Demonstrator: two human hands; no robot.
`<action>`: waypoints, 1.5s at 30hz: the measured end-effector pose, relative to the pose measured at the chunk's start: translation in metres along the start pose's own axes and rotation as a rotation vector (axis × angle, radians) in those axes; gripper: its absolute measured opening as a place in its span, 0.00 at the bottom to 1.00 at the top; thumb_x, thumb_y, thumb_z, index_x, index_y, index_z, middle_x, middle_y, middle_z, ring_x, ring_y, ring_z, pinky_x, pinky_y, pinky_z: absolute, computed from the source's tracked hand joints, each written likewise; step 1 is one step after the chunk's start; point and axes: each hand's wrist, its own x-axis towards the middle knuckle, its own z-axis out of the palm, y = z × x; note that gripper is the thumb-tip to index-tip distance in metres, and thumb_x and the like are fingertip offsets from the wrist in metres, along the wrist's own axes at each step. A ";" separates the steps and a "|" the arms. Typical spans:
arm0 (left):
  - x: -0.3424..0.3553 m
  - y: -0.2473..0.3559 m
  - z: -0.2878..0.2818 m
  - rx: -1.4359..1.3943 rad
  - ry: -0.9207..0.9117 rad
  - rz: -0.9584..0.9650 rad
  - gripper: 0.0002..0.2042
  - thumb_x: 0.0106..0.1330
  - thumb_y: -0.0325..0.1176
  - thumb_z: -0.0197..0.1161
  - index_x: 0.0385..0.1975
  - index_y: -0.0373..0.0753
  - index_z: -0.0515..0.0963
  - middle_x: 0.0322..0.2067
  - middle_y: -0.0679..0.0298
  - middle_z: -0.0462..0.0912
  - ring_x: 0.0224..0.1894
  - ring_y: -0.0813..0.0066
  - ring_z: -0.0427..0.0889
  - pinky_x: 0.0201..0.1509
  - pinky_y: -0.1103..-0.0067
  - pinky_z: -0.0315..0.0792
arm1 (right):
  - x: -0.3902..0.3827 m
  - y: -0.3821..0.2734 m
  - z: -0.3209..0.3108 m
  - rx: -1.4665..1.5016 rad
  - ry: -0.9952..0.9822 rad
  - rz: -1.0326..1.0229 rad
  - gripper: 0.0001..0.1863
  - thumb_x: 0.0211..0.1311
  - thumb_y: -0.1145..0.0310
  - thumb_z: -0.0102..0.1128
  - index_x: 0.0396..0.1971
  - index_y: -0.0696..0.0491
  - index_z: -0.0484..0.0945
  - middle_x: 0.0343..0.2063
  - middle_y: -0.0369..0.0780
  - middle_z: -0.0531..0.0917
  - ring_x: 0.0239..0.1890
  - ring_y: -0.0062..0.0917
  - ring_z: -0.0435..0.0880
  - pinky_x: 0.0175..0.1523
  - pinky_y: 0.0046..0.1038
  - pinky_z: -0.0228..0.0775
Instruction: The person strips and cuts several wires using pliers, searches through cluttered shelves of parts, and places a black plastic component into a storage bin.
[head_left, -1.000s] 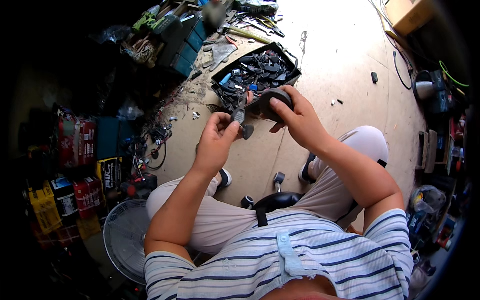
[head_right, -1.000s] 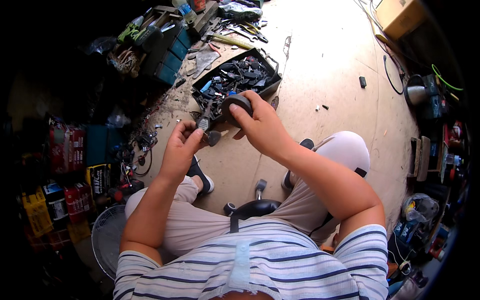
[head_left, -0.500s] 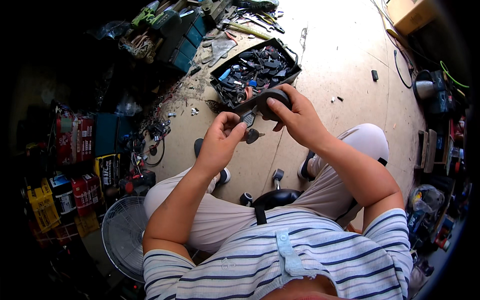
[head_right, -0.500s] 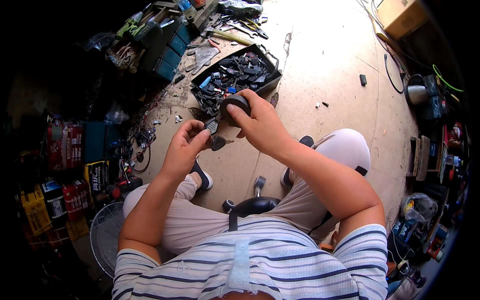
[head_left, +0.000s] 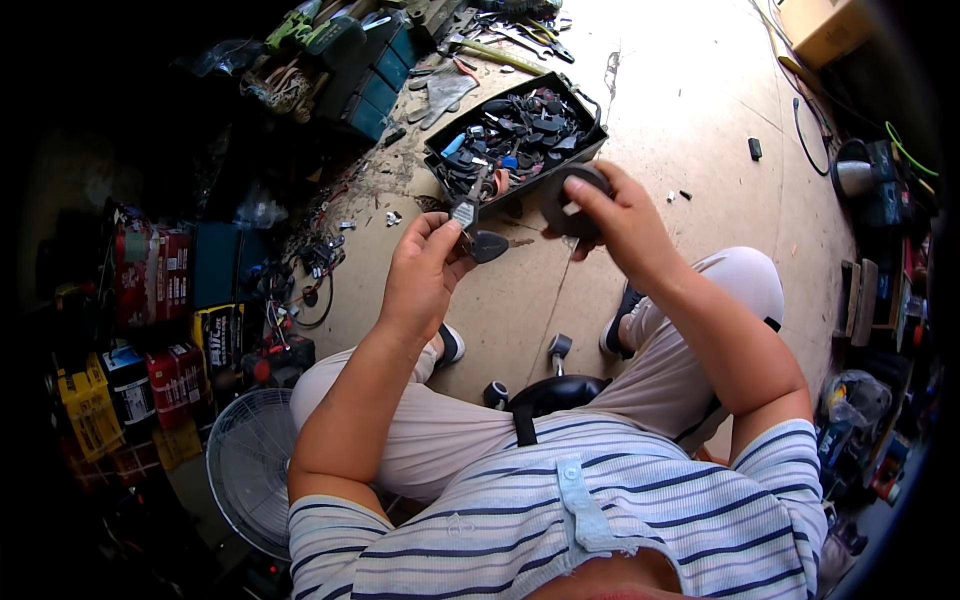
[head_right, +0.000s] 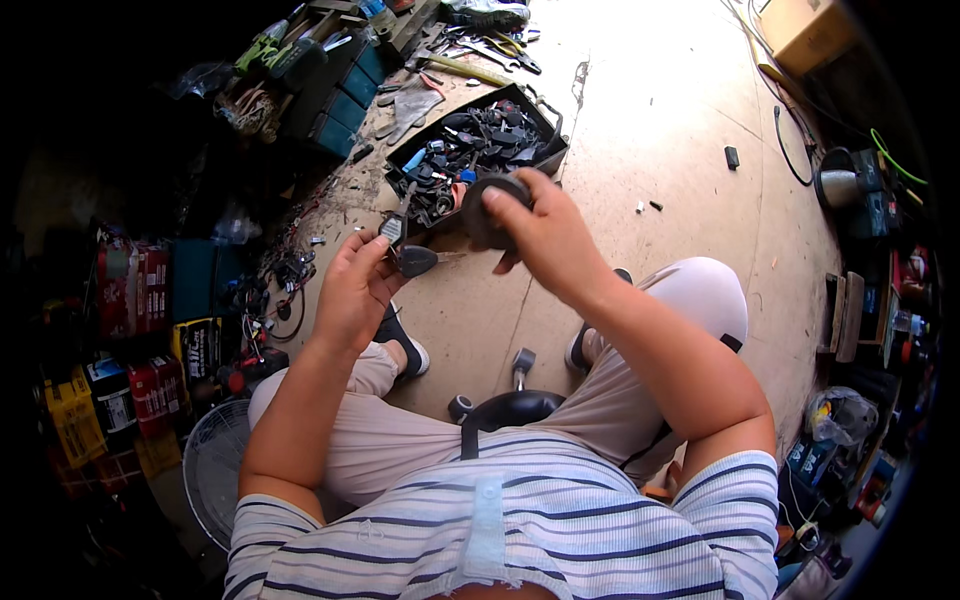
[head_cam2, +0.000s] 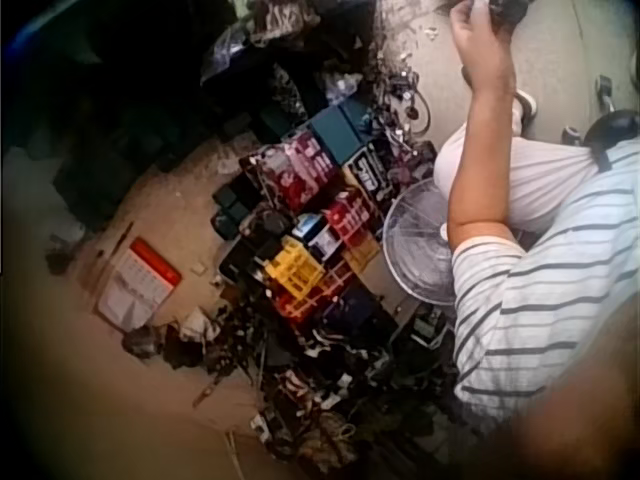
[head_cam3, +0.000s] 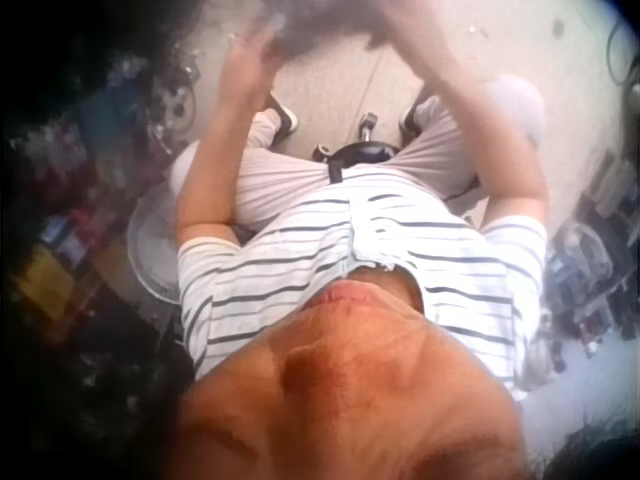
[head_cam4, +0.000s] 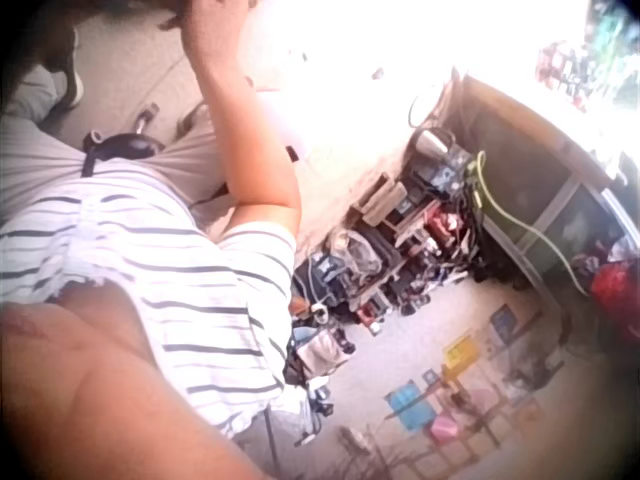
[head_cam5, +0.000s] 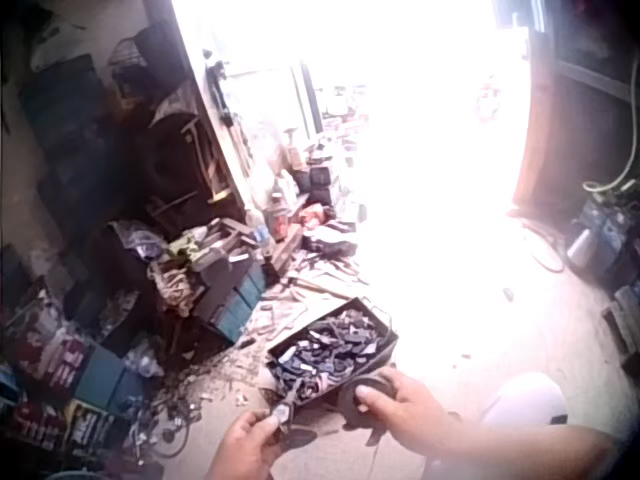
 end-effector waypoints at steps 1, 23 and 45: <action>0.001 0.000 -0.001 -0.015 -0.007 0.005 0.08 0.66 0.30 0.52 0.41 0.37 0.66 0.35 0.62 0.75 0.38 0.75 0.77 0.47 0.74 0.74 | -0.004 0.002 0.004 -0.044 -0.020 0.012 0.14 0.65 0.64 0.50 0.42 0.59 0.67 0.31 0.42 0.79 0.29 0.25 0.83 0.21 0.20 0.74; 0.004 -0.001 -0.004 -0.216 0.004 -0.021 0.06 0.67 0.28 0.50 0.39 0.34 0.70 0.40 0.55 0.77 0.44 0.64 0.78 0.52 0.70 0.74 | -0.011 0.006 0.016 -0.317 0.037 -0.257 0.11 0.62 0.66 0.53 0.37 0.59 0.70 0.23 0.41 0.77 0.18 0.21 0.75 0.22 0.24 0.68; -0.001 -0.004 0.006 -0.137 -0.155 -0.043 0.13 0.62 0.24 0.54 0.46 0.34 0.63 0.44 0.58 0.72 0.46 0.71 0.76 0.56 0.71 0.72 | -0.008 0.013 0.019 -0.360 0.006 -0.108 0.12 0.60 0.67 0.56 0.37 0.60 0.70 0.24 0.42 0.77 0.20 0.22 0.76 0.24 0.24 0.69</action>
